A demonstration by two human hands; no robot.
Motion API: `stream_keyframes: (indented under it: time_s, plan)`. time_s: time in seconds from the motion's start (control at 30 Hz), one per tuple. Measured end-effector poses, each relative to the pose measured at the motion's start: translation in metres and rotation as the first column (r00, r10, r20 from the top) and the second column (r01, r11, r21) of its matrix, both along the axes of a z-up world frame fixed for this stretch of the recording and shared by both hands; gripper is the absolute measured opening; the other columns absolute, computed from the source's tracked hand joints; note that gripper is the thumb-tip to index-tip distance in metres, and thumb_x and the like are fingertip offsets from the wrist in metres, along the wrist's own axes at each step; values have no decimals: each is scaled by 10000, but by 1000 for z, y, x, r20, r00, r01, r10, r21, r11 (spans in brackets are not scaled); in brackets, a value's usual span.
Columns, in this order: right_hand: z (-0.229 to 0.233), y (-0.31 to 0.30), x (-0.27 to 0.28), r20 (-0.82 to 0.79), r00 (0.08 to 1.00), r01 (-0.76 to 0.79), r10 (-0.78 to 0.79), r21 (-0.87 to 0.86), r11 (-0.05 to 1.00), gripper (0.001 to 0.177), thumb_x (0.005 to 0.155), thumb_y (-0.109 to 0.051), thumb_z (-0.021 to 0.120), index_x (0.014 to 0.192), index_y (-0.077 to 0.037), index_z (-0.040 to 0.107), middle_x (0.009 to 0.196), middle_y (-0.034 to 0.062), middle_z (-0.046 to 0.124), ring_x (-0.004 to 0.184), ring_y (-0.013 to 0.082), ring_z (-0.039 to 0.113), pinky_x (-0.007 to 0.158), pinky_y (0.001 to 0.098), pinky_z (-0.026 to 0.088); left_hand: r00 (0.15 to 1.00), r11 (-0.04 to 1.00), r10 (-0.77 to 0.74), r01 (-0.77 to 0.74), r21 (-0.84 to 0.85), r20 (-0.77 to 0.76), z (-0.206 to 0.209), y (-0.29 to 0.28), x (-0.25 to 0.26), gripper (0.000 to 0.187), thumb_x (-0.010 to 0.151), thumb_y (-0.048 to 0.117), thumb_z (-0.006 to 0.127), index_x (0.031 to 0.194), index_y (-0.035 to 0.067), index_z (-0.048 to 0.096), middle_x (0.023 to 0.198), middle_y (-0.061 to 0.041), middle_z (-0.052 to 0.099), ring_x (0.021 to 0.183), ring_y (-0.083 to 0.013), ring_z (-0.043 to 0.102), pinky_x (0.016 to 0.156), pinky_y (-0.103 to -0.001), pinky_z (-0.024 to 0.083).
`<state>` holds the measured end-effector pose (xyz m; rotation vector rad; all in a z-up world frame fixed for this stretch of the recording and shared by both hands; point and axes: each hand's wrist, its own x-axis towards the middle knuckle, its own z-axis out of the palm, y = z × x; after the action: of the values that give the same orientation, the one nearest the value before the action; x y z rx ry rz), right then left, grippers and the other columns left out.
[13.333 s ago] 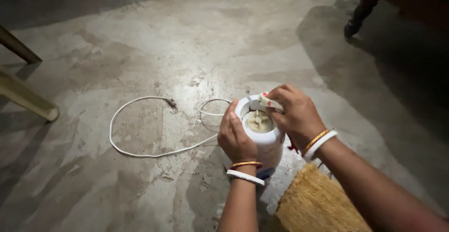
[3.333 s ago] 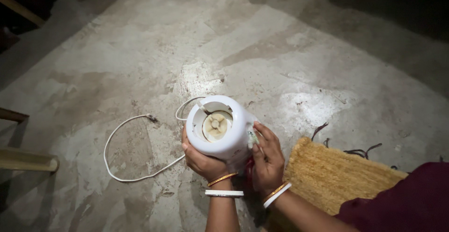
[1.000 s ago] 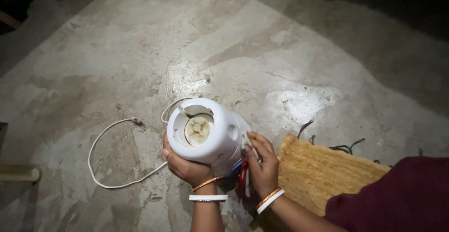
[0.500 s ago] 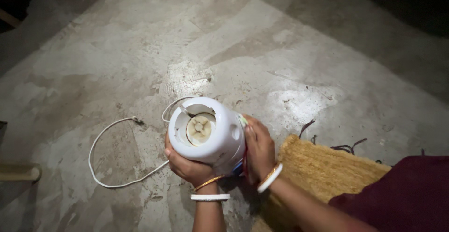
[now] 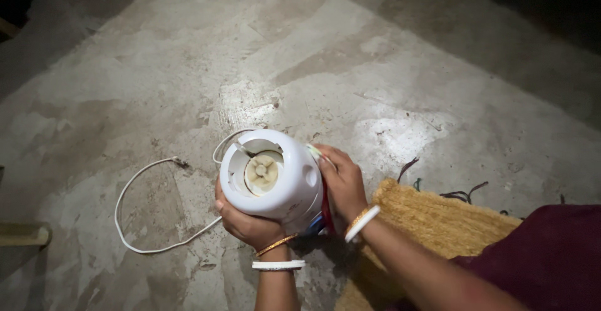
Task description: The person wipes the exterior of a white blender jar with a cloth while seated on the floor. They repeatedly wipe around the body and rim of the jar, occasionally lifting it to clean different sides.
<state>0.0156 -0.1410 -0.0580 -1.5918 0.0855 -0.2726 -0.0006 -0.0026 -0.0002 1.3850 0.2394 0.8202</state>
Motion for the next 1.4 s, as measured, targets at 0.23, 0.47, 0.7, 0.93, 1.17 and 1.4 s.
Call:
stream_keyframes:
  time_s: [0.23,0.47,0.7,0.93,1.17,1.4]
  plan:
    - [9,9,-26,11,995,102,-101,-41,994,329,998,-145,556,1271,-37,704,1248,130,726,1175,263,677,1027,349,497,1000,1000,-15,15,22,3,-11,9,1,615,1078,377,227,1290,-49,616,1235,-187,680,1115,-281,680,988,-400,568]
    - [-19,2,-91,154,986,87,-59,-179,980,320,935,-108,637,1232,-19,717,1392,145,665,1284,293,597,1074,398,461,953,912,198,-93,400,-231,20,36,-10,506,1020,295,444,1362,-53,578,1326,-194,662,1209,-296,640,1034,-388,485]
    - [-70,-15,-72,-31,997,76,-73,85,994,290,937,-115,668,1182,23,739,1240,133,743,1151,235,689,1007,331,506,692,531,240,493,689,-680,120,-5,13,1096,769,719,742,1544,69,320,1565,-235,344,1364,-446,434,1065,-506,418]
    - [-93,-28,-65,-247,967,152,-71,330,932,310,946,-131,657,1217,0,728,1018,61,786,891,112,683,801,268,537,488,329,449,688,646,-748,147,-35,17,1212,548,643,875,1559,219,358,1553,-180,382,1332,-472,477,1047,-545,477]
    - [-96,-30,-63,-327,943,206,-55,450,869,282,966,-137,655,1193,3,747,907,25,727,742,83,600,654,262,486,596,88,190,781,618,-780,142,22,32,1304,408,543,970,1542,203,424,1509,-170,420,1359,-377,477,1078,-490,464]
    - [-67,-19,-58,-367,930,232,-35,510,829,295,963,-154,651,1193,10,738,913,20,738,757,89,613,676,258,490,657,-20,-17,754,657,-754,129,60,31,1229,424,508,951,1519,203,482,1599,-164,381,1419,-402,351,1105,-499,360]
